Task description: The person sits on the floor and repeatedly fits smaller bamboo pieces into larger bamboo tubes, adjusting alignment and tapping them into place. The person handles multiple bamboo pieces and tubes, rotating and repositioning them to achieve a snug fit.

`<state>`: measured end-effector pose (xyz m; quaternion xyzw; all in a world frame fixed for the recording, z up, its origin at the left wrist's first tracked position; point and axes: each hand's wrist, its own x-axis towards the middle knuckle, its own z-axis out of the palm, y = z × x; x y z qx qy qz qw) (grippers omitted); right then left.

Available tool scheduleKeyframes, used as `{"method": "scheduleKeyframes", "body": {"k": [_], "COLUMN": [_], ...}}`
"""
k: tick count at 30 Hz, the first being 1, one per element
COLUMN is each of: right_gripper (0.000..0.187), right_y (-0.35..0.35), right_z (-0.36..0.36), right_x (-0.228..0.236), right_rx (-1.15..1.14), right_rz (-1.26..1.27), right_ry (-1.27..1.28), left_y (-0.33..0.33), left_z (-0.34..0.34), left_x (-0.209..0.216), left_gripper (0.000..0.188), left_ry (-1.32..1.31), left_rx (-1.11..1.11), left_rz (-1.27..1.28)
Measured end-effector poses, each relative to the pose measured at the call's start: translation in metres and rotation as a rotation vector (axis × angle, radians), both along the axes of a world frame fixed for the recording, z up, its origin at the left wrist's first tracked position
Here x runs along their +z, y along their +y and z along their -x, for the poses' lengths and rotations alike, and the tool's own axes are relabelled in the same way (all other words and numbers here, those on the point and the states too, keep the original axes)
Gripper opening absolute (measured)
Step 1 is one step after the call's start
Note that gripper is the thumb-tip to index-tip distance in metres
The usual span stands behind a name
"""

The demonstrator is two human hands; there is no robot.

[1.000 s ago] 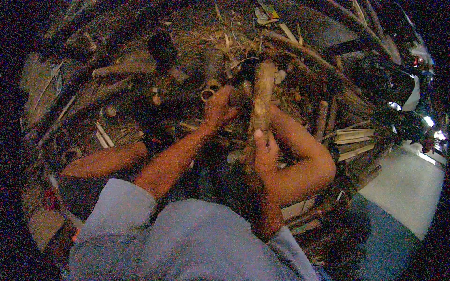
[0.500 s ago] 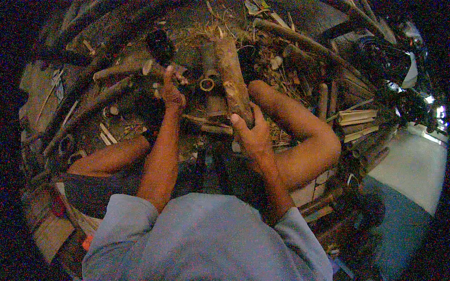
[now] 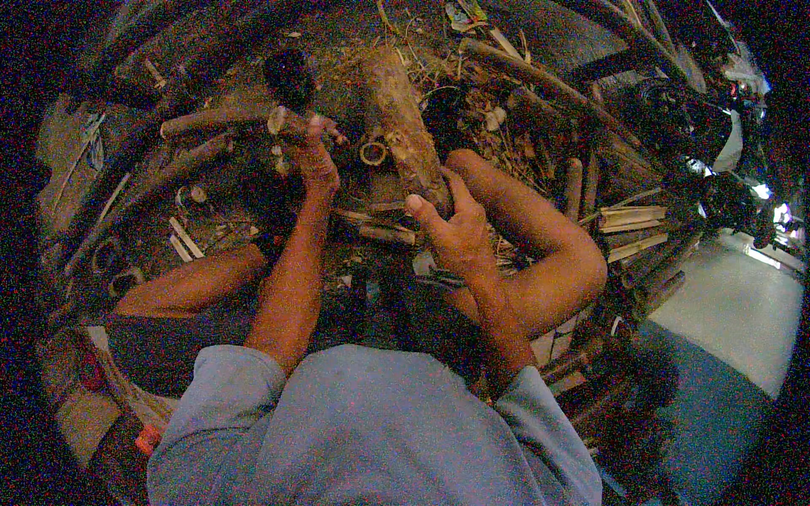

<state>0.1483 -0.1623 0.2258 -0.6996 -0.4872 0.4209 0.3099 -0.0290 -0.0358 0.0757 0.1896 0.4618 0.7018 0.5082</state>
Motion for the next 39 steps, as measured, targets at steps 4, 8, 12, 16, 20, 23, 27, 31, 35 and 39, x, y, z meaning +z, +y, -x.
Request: {"method": "scheduleKeyframes", "body": {"k": [4,8,12,16,20,23,27,31,35,39], "right_gripper": [0.07,0.069,0.066,0.062,0.06,0.06,0.059,0.062,0.066,0.07], "right_y": [0.002,0.004,0.004,0.003,0.004,0.003,0.0,0.004,0.026,0.062], "right_z": [0.001,0.003,0.005,0.006,0.006,0.008,0.009,0.009,0.011,0.016], "right_x": [-0.001,-0.001,-0.003,-0.005,-0.005,-0.005,-0.005,-0.004,0.009,0.042], "right_rx": [0.006,-0.002,-0.022,-0.051,-0.027,-0.028,-0.045,-0.04,0.135,0.292], "right_rz": [0.007,0.019,0.044,0.14,0.132,0.098,0.104,0.138,-0.118,-0.375], "right_ry": [-0.01,-0.006,0.046,0.076,0.113,0.141,0.166,0.142,-0.165,-0.241], "left_y": [0.002,0.004,0.004,0.004,0.005,0.005,0.001,0.0,-0.004,-0.011], "left_z": [0.001,0.001,0.0,0.0,0.002,0.001,-0.003,-0.007,-0.017,-0.022], "left_x": [-0.019,-0.029,-0.031,-0.033,-0.035,-0.034,-0.033,-0.038,-0.048,-0.081], "left_gripper": [0.044,0.052,0.055,0.045,0.036,0.034,0.036,0.04,0.048,0.052], "left_ry": [-0.074,-0.101,-0.081,-0.114,-0.076,-0.065,-0.113,-0.111,0.023,0.096], "left_rx": [-0.029,-0.019,0.007,-0.02,-0.013,-0.031,-0.005,0.031,0.099,-0.032], "left_rz": [0.015,0.102,0.058,0.042,0.191,0.092,0.005,-0.029,-0.093,-0.019]}}
